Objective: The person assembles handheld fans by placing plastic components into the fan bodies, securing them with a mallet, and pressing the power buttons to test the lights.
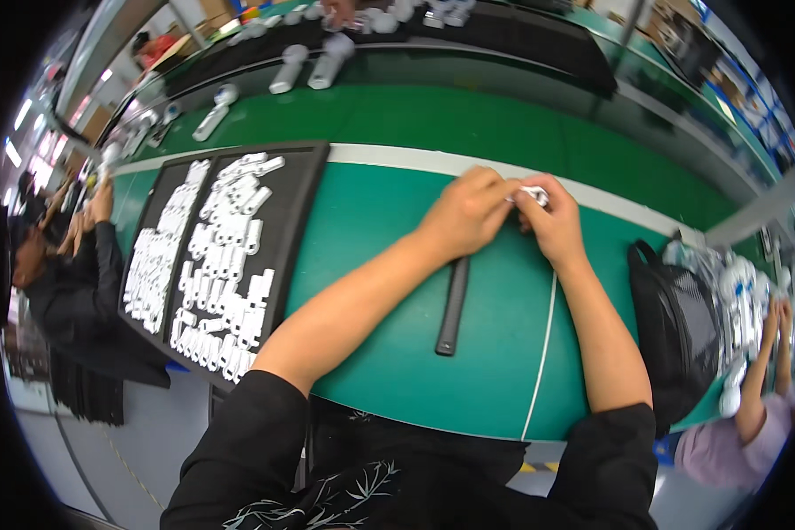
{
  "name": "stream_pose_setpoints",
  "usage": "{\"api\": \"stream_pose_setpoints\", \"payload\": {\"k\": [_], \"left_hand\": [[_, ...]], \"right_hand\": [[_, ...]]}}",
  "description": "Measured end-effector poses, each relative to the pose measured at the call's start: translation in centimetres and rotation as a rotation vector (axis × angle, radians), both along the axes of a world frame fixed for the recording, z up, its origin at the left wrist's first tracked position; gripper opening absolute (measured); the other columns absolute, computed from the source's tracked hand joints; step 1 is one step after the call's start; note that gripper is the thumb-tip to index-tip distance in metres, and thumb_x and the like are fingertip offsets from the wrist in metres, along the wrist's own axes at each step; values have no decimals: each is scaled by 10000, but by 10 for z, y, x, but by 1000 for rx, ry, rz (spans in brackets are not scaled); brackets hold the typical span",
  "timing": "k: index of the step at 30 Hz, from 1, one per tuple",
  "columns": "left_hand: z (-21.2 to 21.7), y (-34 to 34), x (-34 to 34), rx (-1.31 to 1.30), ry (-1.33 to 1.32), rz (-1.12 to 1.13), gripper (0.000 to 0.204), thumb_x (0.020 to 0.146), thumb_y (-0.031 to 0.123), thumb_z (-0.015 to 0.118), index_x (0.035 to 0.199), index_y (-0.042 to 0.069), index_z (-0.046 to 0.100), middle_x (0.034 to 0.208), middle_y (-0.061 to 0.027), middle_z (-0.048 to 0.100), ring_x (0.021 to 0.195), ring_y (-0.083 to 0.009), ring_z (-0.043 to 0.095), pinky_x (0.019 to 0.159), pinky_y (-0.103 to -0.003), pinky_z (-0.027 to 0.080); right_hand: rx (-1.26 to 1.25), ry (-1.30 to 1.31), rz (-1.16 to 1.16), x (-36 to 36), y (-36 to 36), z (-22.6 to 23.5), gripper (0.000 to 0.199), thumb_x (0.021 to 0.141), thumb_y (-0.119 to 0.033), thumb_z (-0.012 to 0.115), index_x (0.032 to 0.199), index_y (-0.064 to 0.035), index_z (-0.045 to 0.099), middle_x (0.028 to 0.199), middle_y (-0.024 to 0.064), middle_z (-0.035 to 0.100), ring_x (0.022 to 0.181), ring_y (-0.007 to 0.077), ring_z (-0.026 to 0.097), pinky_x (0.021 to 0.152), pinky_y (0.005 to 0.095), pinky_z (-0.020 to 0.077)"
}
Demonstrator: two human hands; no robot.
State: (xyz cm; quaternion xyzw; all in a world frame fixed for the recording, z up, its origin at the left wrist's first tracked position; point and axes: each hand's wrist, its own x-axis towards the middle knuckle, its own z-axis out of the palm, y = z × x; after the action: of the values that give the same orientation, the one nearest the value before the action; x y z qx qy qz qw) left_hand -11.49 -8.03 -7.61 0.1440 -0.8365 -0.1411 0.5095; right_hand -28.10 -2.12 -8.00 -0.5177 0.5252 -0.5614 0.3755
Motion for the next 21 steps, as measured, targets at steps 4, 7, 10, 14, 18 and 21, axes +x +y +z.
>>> {"api": "stream_pose_setpoints", "payload": {"k": [4,7,10,14,18,21], "left_hand": [[-1,-1,4,80,53,64,237,795,19,635,1031,-2,649,842,-136,586,796,-317,577,695,-405,480],[0,-1,5,102,60,101,230,808,39,631,1033,-6,647,851,-137,590,806,-319,577,718,-414,476],[-2,-2,6,127,60,82,232,818,60,625,1038,-16,640,863,-140,594,821,-323,577,741,-424,471],[-2,-3,6,160,29,84,234,824,66,621,1043,-14,638,865,-143,592,830,-325,576,746,-422,470],[1,-3,6,186,-8,85,235,822,71,625,1039,-17,635,875,-145,595,844,-326,578,753,-419,474],[1,-2,6,165,36,86,226,813,68,634,1028,-3,642,883,-134,603,848,-319,582,756,-411,478]], "right_hand": [[-96,-100,25,7,-1,2,275,895,-96,646,1146,-29,554,858,26,594,665,67,534,535,203,436],[-118,-57,-15,5,-2,1,365,892,-77,640,1226,-15,509,909,31,585,703,74,549,547,205,452],[-119,-57,-3,5,-4,0,364,893,-79,644,1225,-12,510,920,32,587,715,78,556,550,203,453],[-116,-51,-5,6,-4,1,362,897,-88,647,1225,-13,513,934,34,590,727,81,562,553,199,455],[-106,-61,-14,4,-5,-1,348,902,-99,648,1215,-14,524,935,37,594,733,83,568,554,199,460],[-115,-78,-17,4,-7,-2,329,903,-103,652,1198,-15,536,929,36,601,743,83,574,558,197,460]]}}
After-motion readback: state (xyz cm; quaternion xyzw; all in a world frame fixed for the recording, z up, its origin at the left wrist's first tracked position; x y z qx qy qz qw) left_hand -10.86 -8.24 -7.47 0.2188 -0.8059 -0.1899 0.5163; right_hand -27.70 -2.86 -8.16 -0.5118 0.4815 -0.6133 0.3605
